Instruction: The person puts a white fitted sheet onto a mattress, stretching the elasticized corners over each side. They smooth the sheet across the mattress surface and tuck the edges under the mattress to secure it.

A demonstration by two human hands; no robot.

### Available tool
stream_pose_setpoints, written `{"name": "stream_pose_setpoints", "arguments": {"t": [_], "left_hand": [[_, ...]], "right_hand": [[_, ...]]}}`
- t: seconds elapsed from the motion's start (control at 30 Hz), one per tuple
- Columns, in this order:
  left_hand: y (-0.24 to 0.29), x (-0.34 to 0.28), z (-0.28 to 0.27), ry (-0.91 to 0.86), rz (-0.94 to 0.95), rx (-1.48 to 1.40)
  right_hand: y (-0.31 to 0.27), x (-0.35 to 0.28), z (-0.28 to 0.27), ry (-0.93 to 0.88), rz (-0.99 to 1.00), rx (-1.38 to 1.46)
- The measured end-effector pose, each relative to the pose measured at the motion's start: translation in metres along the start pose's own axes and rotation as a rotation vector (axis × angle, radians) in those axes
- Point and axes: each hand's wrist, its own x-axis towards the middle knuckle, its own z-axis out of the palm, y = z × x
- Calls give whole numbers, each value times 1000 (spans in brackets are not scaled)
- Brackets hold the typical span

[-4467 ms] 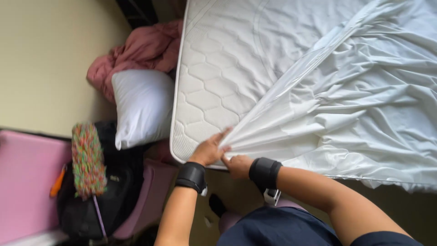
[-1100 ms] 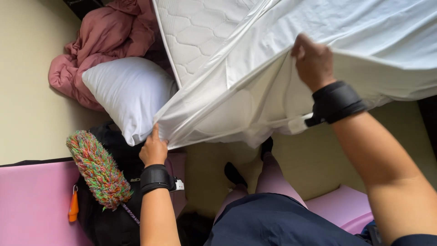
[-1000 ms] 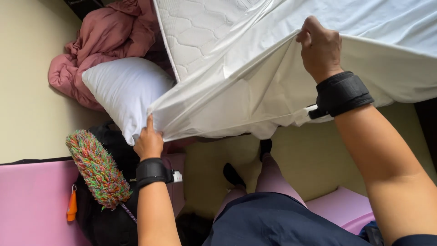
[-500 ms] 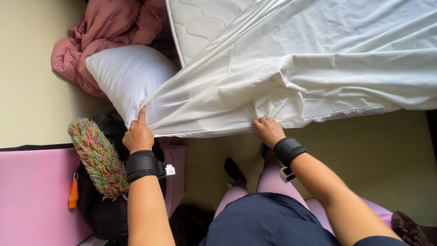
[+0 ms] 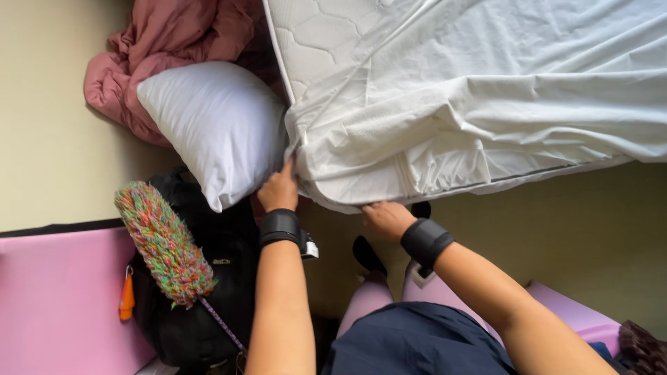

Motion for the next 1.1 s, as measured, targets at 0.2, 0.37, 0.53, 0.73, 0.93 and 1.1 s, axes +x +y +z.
{"name": "stream_pose_setpoints", "arguments": {"t": [0.2,0.37,0.53,0.73,0.93,1.1], "left_hand": [[-3,9,28,-143,-102,-193],[-24,19,67,-209,-95,-156],[-47,30,118,-177,-71,-193],[-56,50,173,-404,-152,-253],[-82,48,194,-324,-55,-1058],[-69,19,114,-405,-230,-893]], "right_hand": [[27,-14,40,30,-190,-19],[30,-6,50,-274,-71,-194],[46,32,99,-183,-144,-50],[30,33,82,-427,95,-48],[42,-14,-12,-214,-9,222],[36,-44,-72,362,58,145]]}}
